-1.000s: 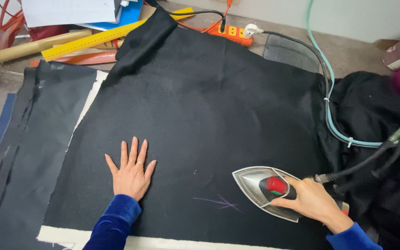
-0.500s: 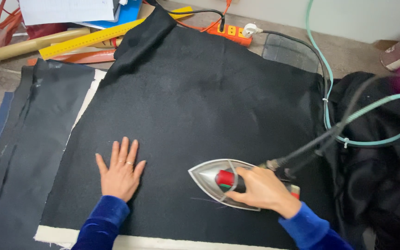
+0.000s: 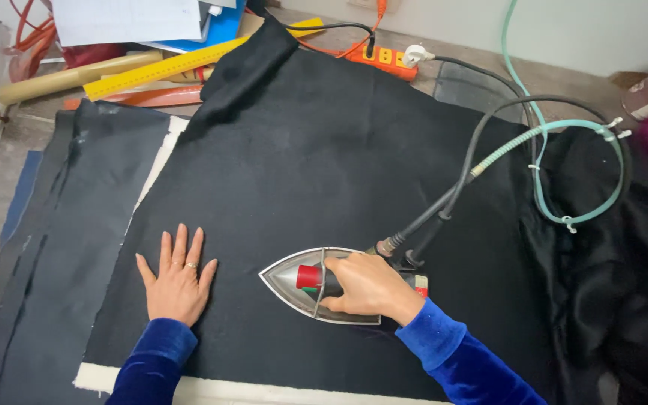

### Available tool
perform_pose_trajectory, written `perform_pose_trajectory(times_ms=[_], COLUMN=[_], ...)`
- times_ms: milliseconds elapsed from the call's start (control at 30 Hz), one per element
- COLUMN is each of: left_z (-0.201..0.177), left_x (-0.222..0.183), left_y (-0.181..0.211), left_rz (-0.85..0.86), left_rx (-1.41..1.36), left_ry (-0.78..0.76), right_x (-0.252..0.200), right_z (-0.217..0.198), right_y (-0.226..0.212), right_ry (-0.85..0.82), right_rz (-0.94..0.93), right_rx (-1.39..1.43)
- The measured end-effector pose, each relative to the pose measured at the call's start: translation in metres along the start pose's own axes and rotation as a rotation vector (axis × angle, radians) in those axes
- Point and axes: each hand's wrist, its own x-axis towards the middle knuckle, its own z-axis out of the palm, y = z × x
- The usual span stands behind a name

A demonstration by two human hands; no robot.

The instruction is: Ironing a large piece of black fabric using a steam iron on a workbench

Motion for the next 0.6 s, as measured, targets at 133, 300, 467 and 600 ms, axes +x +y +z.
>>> perform_pose_trajectory(times_ms=[133, 300, 467, 600], left_z=[-0.0067, -0.0015, -0.0025, -0.0012], left_x=[-0.0003, -0.0002, -0.0007, -0.0006], left_y=[0.0022, 0.0002, 0.0003, 0.0004], left_rz=[-0.006, 0.003, 0.002, 0.004], left_rx=[-0.029, -0.029, -0.038, -0.052], left_ry=[-0.037, -0.003, -0.015, -0.006], right_x=[-0.0027, 0.0011, -0.0029, -0.0017], right_z=[-0.0071, -0.0056, -0.0093, -0.0077], right_y=[-0.0054, -0.0048, -0.0095, -0.0098], right_ry=[-0.013, -0.025, -0.026, -0.029], right_rz=[0.007, 0.028, 0.039, 0.06], right_rx=[0.029, 0.032, 0.078, 0.064])
